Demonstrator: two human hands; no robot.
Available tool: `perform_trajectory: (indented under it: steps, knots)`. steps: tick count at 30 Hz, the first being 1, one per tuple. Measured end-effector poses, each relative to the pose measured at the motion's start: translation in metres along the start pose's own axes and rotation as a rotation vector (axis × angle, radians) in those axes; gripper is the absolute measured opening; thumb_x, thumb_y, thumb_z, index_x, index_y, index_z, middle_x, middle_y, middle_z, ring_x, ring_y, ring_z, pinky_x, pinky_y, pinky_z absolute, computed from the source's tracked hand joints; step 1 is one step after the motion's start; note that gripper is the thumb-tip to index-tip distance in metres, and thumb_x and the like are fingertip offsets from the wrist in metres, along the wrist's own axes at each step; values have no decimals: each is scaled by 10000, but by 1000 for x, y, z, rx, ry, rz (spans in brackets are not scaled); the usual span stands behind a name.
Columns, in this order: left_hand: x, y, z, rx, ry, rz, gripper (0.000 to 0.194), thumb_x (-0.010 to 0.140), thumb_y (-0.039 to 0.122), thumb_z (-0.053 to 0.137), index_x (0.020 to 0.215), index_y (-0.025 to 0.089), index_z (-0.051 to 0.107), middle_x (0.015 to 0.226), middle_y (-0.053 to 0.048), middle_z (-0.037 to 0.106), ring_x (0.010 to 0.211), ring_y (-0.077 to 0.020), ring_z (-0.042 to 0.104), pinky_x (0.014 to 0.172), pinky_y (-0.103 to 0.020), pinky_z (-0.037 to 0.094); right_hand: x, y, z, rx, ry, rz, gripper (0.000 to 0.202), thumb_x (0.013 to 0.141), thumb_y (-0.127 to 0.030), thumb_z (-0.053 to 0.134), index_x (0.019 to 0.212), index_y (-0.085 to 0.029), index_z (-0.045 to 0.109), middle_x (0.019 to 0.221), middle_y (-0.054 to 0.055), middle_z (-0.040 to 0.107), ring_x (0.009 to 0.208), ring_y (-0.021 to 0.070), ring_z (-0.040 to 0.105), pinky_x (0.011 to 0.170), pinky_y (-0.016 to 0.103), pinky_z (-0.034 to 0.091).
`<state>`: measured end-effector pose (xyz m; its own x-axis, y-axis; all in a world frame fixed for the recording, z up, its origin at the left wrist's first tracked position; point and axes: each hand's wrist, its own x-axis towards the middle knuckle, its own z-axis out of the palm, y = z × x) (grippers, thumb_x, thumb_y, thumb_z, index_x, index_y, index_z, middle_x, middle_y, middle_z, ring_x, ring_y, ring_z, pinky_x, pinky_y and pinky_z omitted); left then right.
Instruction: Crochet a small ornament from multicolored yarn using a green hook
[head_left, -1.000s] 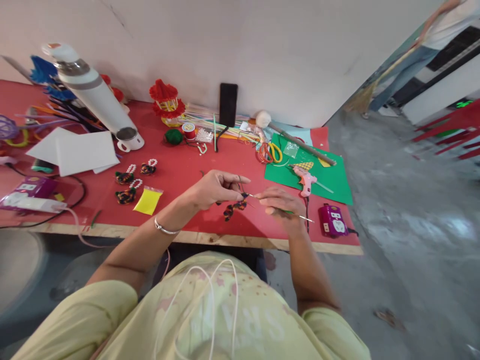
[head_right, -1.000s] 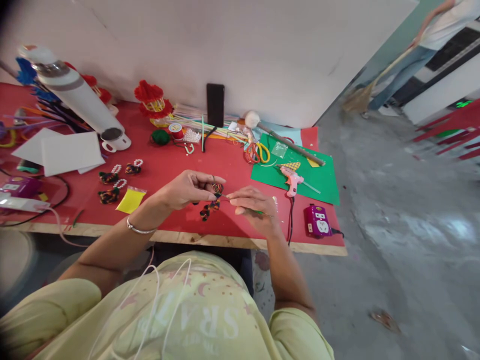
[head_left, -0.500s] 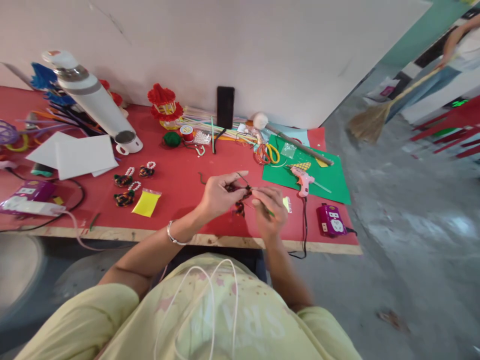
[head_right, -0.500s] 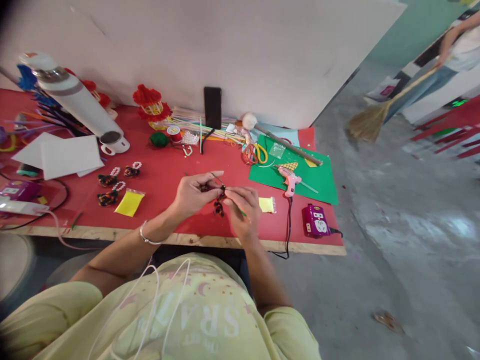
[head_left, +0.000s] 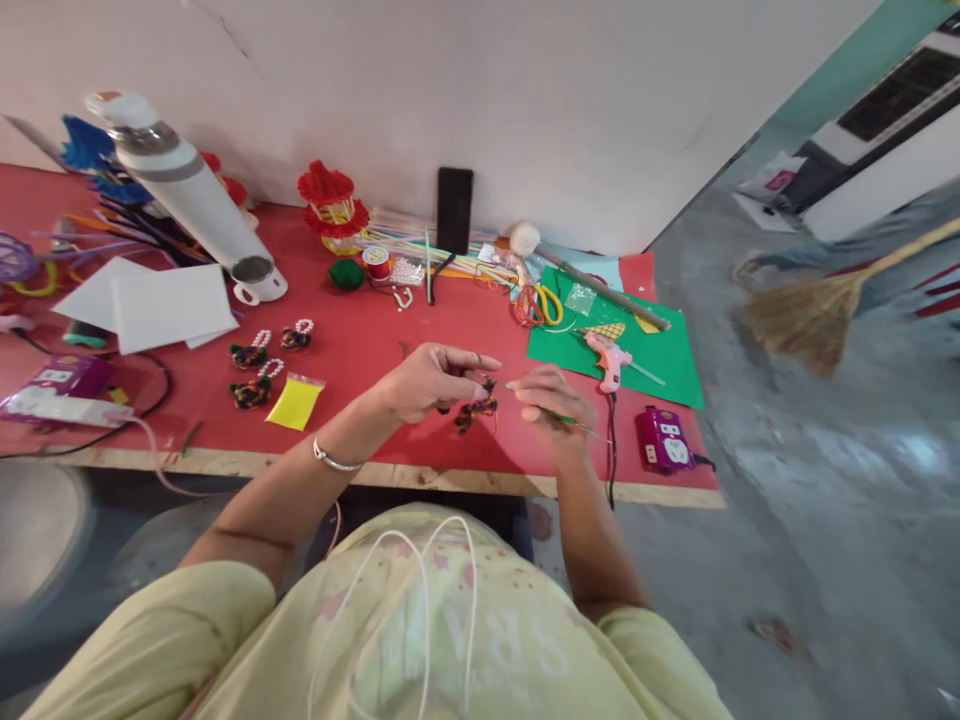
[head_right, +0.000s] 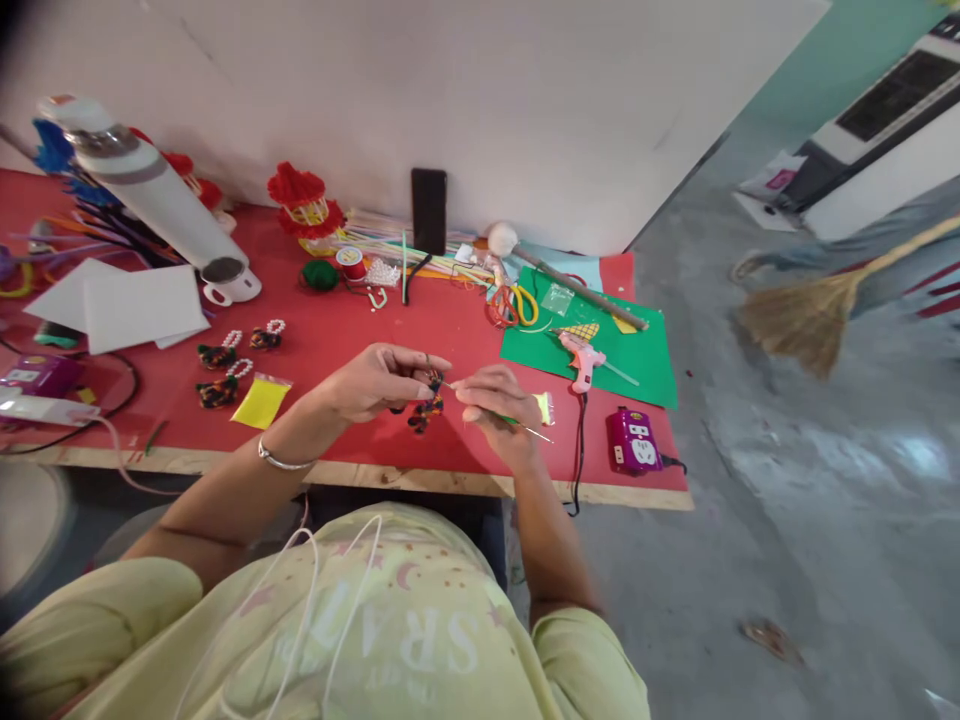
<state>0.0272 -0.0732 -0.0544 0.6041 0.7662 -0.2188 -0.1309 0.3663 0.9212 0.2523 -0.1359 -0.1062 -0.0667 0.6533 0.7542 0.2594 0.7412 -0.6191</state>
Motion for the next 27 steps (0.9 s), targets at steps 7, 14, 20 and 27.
perform_trajectory:
  steps: [7,14,20,27]
  knots:
    - [0,3,-6,125,-62,11,383,590,154,886,970,116,863,627,-4,646,502,-57,454,460,-193,302,13,-14,-18,-35,-146,-7,215,915,-400,782,1127,-373,811,1047,20,862,950,231,761,875,470,588]
    - [3,10,-11,258,-228,-22,286,570,113,856,851,160,880,668,-55,753,577,-131,631,564,-237,500,28,-11,-35,162,-323,122,140,906,-412,792,1005,-326,840,914,20,860,857,229,768,907,487,597]
    - [7,-10,11,173,-17,178,348,627,158,859,974,144,870,695,-32,736,614,-124,640,613,-237,515,-5,4,7,301,130,287,229,984,-515,654,999,-349,810,886,10,835,890,219,770,859,451,634]
    - [11,-41,34,80,356,282,550,653,181,857,1199,139,808,686,15,688,571,-86,558,552,-206,442,-30,-11,49,-529,318,57,242,930,-281,760,1146,-385,790,1095,27,828,1088,261,684,980,491,579]
